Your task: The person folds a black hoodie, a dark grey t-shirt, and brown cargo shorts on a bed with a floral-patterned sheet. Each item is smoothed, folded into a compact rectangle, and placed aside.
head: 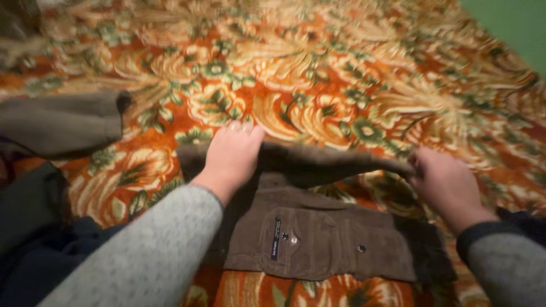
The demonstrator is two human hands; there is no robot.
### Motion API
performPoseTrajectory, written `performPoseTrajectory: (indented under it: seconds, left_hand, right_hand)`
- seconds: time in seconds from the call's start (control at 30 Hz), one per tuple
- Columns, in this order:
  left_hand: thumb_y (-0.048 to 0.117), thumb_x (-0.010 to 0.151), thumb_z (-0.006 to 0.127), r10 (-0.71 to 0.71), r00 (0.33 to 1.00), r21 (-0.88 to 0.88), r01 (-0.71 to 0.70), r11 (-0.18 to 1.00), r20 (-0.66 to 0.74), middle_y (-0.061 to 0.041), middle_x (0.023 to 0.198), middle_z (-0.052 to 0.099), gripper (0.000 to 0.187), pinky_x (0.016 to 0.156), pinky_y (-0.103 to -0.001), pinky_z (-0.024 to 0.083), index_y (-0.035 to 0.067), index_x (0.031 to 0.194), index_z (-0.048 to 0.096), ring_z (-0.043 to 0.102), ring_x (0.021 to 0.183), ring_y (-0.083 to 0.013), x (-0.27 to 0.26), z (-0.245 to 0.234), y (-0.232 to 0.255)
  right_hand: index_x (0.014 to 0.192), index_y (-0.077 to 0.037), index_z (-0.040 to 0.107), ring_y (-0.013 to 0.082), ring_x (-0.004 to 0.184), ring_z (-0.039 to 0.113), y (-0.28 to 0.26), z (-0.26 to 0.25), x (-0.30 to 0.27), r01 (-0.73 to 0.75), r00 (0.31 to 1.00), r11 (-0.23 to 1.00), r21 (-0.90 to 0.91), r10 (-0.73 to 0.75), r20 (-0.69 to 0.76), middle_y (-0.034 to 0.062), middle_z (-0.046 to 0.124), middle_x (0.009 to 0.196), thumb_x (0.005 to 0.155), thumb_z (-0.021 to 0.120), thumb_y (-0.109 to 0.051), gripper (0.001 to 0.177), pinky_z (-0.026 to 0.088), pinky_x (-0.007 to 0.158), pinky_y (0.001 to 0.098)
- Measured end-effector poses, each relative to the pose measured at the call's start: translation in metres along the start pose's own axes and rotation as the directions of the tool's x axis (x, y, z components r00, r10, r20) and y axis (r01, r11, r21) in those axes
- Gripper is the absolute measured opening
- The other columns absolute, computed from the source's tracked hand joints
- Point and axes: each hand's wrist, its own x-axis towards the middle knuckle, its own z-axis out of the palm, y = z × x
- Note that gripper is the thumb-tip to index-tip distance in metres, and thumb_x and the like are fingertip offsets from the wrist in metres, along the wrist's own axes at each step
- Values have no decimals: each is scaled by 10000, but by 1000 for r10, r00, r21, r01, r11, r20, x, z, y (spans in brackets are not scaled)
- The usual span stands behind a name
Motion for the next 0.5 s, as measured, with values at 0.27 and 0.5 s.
performPoseTrajectory:
  seconds: [0.27,0.5]
  left_hand:
    - [147,781,568,176,983,-109,-170,979,55,-82,916,637,160,775,-400,478,98,934,574,619,884,-270,-66,-84,47]
    - [157,838,591,165,825,-92,-137,986,540,-55,874,621,89,767,-406,460,136,924,581,616,895,-260,-143,-87,91]
  right_hand:
    - [1079,-163,628,330,1001,626,-3,-1,-120,109,987,986,129,-92,-129,87,660,1007,680,697,-109,408,508,874,468]
    - [1186,-200,605,304,1146,584,0,30,-170,-55,997,996,66,58,-49,52,618,1170,685,704,-154,513,493,938,454]
